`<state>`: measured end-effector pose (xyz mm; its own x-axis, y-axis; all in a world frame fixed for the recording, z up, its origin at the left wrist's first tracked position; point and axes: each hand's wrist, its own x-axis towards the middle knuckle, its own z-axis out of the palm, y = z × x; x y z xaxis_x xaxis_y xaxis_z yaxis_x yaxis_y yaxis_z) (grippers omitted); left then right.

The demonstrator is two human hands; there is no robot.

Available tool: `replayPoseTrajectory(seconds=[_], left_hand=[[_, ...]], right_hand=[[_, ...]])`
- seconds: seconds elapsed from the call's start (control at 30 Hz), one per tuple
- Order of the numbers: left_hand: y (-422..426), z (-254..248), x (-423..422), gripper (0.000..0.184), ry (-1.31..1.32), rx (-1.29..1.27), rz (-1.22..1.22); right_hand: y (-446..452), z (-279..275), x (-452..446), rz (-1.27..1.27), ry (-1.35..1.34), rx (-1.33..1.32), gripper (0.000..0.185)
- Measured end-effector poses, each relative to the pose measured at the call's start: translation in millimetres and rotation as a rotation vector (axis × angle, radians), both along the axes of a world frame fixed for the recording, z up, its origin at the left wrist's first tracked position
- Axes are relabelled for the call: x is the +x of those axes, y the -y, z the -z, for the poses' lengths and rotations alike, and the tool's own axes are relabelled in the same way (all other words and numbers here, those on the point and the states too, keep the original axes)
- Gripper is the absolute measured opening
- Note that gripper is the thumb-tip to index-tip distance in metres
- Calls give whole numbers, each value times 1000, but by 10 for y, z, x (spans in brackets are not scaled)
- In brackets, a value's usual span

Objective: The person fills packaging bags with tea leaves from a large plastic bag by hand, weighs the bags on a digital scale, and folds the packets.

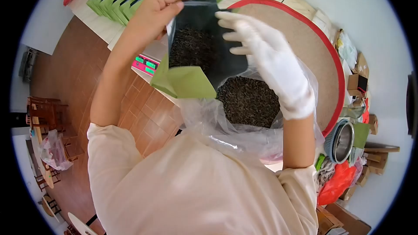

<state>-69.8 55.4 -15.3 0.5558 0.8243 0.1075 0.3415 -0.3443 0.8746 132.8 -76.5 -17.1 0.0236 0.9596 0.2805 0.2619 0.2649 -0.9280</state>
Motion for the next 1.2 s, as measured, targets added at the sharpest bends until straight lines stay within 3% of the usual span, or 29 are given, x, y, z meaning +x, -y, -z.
replayPoseTrajectory(seconds=[0.03,0.1,0.17,0.3,0.47,0.57,0.7,0.73,0.77,0.83,0.9,0.93,1.0,1.13,1.2], left_hand=[[-61,25,-27,34,18,6,-22],[-292,25,-163,35,2,-76,-50],[-808,315,-375,38,177,-40,-8],[-1364,528,-685,44,293,-105,-283],[-1828,1338,-652,43,305,-66,-393],[-2034,1967,-814,32,334,-127,-528],[-1834,1882,-896,17,325,-257,-685],[-1794,1871,-960,22,347,-236,-588],[-1757,1863,-989,28,240,-189,-640],[-1567,1853,-1041,29,400,-208,-635],[-1239,1861,-1031,28,322,-103,-679],[-1070,1914,-1029,30,415,-145,-678],[-678,2136,-967,40,349,-79,-698],[5,2882,-1015,33,294,-272,-733],[398,3117,-864,31,146,-349,-740]], right_hand=[[135,-117,5,68,-202,-91,36],[447,-197,76,155,-241,-115,32],[741,-131,207,66,-127,-345,32],[1005,538,259,-11,326,-452,22],[1264,1445,401,286,948,-619,25],[1302,1492,414,338,927,-743,25],[1339,1539,383,353,842,-700,25],[1347,1633,381,379,895,-579,22],[1328,1654,389,352,883,-610,23],[1304,1704,369,359,861,-560,23],[1262,1694,360,310,863,-526,22],[1234,1675,312,313,860,-491,23],[1187,1641,237,305,853,-448,24],[1158,1567,121,337,841,-473,30],[1178,1527,84,363,825,-453,31]])
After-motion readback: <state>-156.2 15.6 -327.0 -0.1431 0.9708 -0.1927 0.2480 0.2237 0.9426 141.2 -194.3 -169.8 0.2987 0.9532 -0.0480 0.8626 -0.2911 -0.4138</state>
